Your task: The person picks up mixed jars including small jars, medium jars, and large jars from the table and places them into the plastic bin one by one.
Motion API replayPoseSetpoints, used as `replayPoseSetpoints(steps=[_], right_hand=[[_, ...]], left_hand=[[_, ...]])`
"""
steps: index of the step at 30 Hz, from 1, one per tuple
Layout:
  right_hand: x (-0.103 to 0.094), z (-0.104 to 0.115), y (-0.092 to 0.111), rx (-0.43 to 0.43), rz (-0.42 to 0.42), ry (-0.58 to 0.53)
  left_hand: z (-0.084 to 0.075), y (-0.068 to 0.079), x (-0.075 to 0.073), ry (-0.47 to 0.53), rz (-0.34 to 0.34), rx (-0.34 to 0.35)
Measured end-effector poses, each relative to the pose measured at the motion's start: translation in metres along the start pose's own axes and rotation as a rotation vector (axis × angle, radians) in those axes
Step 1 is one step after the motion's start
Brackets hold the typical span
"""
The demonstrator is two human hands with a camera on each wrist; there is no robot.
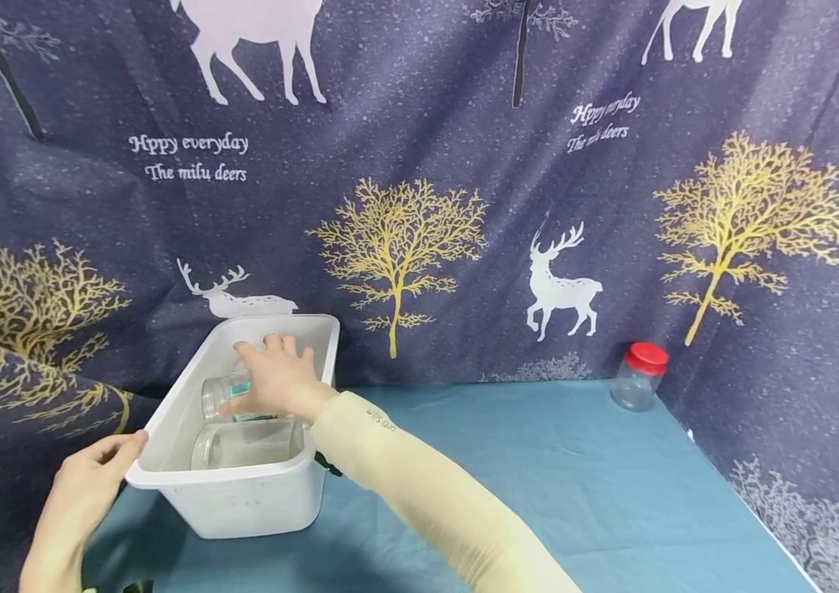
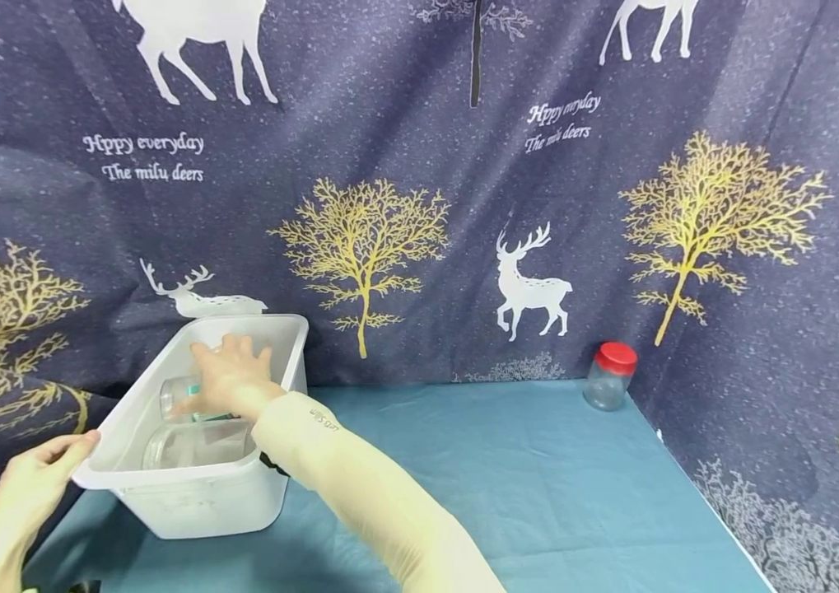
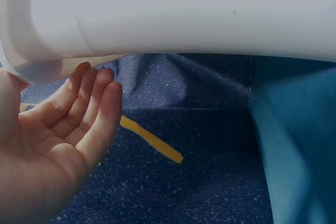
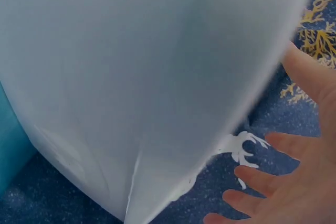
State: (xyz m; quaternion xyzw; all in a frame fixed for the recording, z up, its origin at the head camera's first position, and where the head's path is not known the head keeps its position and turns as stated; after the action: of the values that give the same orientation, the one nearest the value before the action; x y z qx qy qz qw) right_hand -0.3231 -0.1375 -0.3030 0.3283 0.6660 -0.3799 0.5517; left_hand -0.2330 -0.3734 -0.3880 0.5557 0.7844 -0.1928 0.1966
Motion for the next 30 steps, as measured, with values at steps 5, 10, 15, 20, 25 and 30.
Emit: replayPoseSetpoints(steps=[5, 10, 15, 20, 25, 30], right_hand=[[-0.005, -0.010, 0.008, -0.007, -0.008, -0.034], [-0.010, -0.019, 0.021, -0.021, -0.045, -0.115], [-0.011, -0.034, 0.036, -0.047, -0.138, -0.194], [-0.009, -0.053, 0.056, -0.072, -0.283, -0.202], [0.001, -0.079, 0.076, -0.097, -0.362, -0.186], [0.024, -0.111, 0.105, -0.175, -0.380, -0.188]], left_hand=[[-0.001, 0.000, -0.001, -0.008, -0.004, 0.010], [0.002, 0.001, -0.003, -0.011, -0.003, 0.004], [0.003, -0.001, 0.000, -0.006, -0.008, 0.005], [0.001, 0.000, 0.000, 0.000, 0.001, -0.003], [0.001, -0.002, 0.000, 0.000, 0.007, -0.018], [0.002, -0.002, -0.001, -0.001, -0.009, 0.000]])
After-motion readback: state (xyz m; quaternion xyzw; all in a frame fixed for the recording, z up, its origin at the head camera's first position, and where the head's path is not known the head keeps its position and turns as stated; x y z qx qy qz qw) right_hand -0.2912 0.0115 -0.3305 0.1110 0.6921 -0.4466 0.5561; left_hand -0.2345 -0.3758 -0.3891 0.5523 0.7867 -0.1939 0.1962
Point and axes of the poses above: each hand's wrist, its own y-axis away from the middle knuckle, its own x-axis out of the palm, z = x × y, the point moved 3 cm from there along -y, towards the middle knuckle, and after that the axes turned 14 degrees about y, right-handed, at the moved point
